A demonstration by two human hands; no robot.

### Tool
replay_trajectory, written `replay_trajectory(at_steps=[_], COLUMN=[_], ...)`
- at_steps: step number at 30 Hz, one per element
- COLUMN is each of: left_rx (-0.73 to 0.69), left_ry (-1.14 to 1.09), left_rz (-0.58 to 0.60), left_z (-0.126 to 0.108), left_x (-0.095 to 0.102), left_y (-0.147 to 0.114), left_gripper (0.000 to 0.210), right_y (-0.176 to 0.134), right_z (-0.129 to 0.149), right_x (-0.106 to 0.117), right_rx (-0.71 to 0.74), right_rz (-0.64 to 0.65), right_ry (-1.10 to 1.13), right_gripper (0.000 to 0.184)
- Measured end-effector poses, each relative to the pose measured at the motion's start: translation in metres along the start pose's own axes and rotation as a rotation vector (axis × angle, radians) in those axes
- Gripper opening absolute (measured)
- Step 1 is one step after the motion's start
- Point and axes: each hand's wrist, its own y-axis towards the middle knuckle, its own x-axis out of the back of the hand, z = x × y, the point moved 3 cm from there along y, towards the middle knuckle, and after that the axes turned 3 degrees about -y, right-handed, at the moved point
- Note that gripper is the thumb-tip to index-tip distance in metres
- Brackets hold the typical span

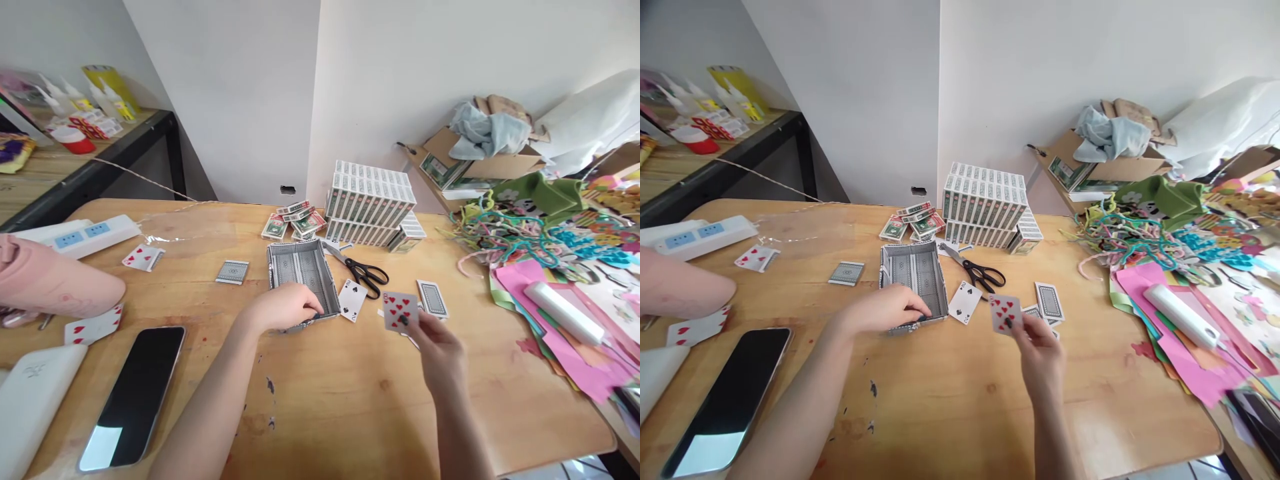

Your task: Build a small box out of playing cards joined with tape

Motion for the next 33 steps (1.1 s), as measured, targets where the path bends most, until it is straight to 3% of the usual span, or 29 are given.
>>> replay_trajectory(at_steps=[3, 6, 11, 13, 17, 20, 22, 25, 28, 33], left_rx=[-0.039, -0.047, -0.034, -0.045, -0.061, -0.111, -0.132, -0.102, -0.106, -0.245], left_ry=[-0.051, -0.086, -0.060, -0.056, -0.339, -0.583, -0.561, -0.480, -0.443, -0.622], left_rz=[-0.038, -0.056, -0.042, -0.101, -0.285, -0.203, -0.194, -0.357, -0.553, -1.024], left_z=[-0.004, -0.006, -0.007, -0.009, -0.016, -0.026, -0.030, -0.028, -0.024, -0.028], left_x=[-0.001, -0.002, -0.001, 0.003, 0.011, 0.011, 0.011, 0.016, 0.024, 0.032], left_y=[0.000, 0.000, -0.001, -0.003, -0.008, -0.012, -0.016, -0.022, -0.026, -0.036], left_gripper=[0.034, 0.033, 0.034, 0.032, 0.038, 0.037, 0.026, 0.022, 0.024, 0.020], right_y=[-0.017, -0.028, -0.029, -0.028, -0.028, -0.033, -0.034, -0.031, -0.024, -0.013], right_z=[0.012, 0.022, 0.029, 0.028, 0.040, 0.060, 0.073, 0.090, 0.103, 0.124], right_x=[-0.031, -0.053, -0.063, -0.064, -0.070, -0.081, -0.088, -0.096, -0.103, -0.113], right_rx=[-0.039, -0.115, -0.015, 0.062, 0.432, 0.739, 0.846, 0.778, 0.505, 0.326], right_rz=[0.323, 0.486, 0.477, 0.443, 0.297, 0.264, 0.294, 0.431, 0.669, 0.603], right_ry=[0.186, 0.236, 0.185, 0.144, 0.001, -0.205, -0.291, -0.268, 0.002, 0.296], right_gripper=[0.024, 0.026, 0.022, 0.016, 0.010, 0.018, 0.018, 0.016, 0.027, 0.024])
